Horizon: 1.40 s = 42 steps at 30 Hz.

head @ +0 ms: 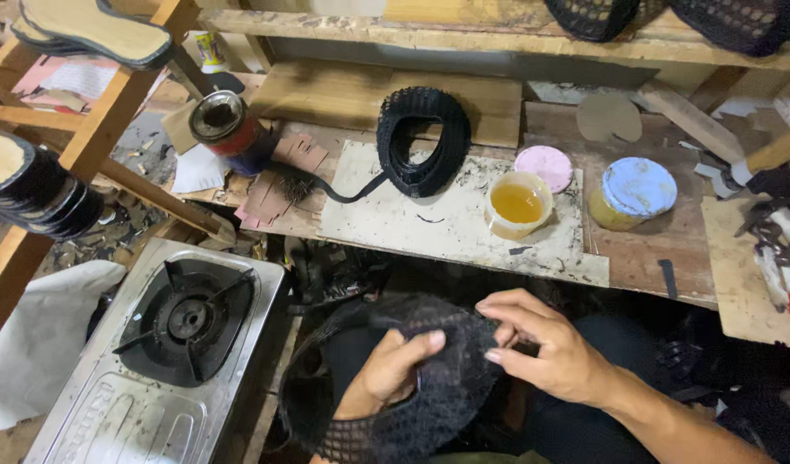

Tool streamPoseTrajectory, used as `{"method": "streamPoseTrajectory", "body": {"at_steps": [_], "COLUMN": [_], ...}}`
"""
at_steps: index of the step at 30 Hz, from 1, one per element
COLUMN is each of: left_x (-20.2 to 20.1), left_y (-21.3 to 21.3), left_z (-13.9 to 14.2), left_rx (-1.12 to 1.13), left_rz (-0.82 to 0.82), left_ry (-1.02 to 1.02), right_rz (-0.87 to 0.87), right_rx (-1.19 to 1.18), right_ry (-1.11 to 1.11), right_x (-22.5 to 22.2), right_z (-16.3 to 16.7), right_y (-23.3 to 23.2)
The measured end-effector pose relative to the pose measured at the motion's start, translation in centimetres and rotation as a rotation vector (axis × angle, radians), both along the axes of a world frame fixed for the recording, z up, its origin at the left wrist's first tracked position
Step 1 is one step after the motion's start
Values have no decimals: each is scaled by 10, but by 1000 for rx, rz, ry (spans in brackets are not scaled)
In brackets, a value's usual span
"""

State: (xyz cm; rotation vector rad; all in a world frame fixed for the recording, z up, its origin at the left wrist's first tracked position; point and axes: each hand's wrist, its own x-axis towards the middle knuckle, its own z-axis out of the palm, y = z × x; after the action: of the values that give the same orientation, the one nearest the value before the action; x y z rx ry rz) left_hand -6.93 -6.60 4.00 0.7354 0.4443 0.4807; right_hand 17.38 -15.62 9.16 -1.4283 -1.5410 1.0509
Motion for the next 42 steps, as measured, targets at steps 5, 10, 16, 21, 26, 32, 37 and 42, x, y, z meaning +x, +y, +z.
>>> {"method": "streamPoseTrajectory", "body": {"at_steps": [5, 10, 16, 21, 26, 32, 37, 42], "left_x": [14, 12, 3, -1, 5, 14, 8, 11], "left_y": [-15, -23, -28, -26, -25, -29, -27, -27], "left_z": [-23, -40, -28, -15, -10, -3, -3, -5], "left_rx": [-115, -249, -222, -244, -174, -229, -171, -194], "left_rz": [36, 164, 236, 179, 62, -4, 60, 156], "left_ry": [68, 123, -1, -35, -8, -11, -31, -12], "right_rz": [21, -199, -175, 147, 226, 247, 181, 113], "right_rx": [205, 485, 477, 428, 534, 531, 635, 706], "right_ry": [-415, -997, -778, -426, -419, -354, -388, -551], "right_x": [15, 63, 68, 21, 10, 26, 27, 17], "right_z": [9, 4, 5, -1, -16, -16, -13, -18], "right_y": [35, 88, 81, 12, 1, -5, -14, -18]}}
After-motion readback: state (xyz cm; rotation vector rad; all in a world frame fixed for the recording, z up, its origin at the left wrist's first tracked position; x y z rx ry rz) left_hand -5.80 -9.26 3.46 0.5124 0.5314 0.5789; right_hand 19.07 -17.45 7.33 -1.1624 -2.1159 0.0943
